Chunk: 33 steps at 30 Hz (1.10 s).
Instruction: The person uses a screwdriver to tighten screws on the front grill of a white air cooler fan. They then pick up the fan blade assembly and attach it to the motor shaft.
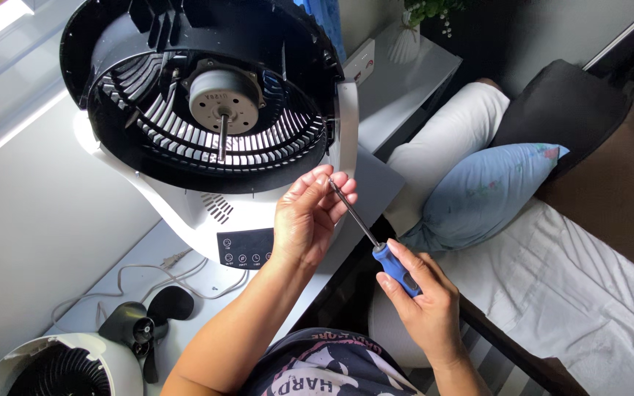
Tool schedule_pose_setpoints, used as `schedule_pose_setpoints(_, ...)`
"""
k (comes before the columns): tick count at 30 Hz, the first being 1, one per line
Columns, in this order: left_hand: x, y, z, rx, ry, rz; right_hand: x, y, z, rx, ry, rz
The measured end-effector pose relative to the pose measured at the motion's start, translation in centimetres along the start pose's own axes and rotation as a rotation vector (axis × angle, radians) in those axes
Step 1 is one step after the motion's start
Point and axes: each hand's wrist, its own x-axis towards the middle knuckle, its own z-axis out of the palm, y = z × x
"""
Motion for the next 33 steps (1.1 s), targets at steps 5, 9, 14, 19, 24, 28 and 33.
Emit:
schedule_pose_setpoints(5,0.0,-0.3,-0.3,0.041,-0.047,0.053,0.0,0.1,-0.1,0.017,0.004,-0.017)
schedule_pose_setpoints(9,0.1,-0.3,-0.4,0.157,-0.096,0.162,0.1,-0.1,-0.4,-0.015,0.028,-0.03)
schedule_pose_setpoints(14,0.1,-0.6,0.1,0.166,-0.096,0.226,-0.3,-0.6,0.5,-0.015,0.062,-0.057)
schedule_pose_setpoints(19,0.3,-0.5,0.2,0.237,-0.11,0.27,-0.5,0.1,0.9,0.018,0.04,0.0)
schedule_pose_setpoints(24,1.2,-0.9,1.0,0.161,-0.11,0.184,-1.3,0.4,2.4,0.254,-0.026,0.144)
schedule_pose_setpoints(28,1.7,-0.8,1.9,0.075,-0.144,0.083,-0.4,0.3,2.4,0.275,-0.039,0.183)
schedule_pose_setpoints(33,2.5,-0.5,3.6,-0.033,-0.083,0.008,1.8,-0.6,2.6,0.281,-0.053,0.173)
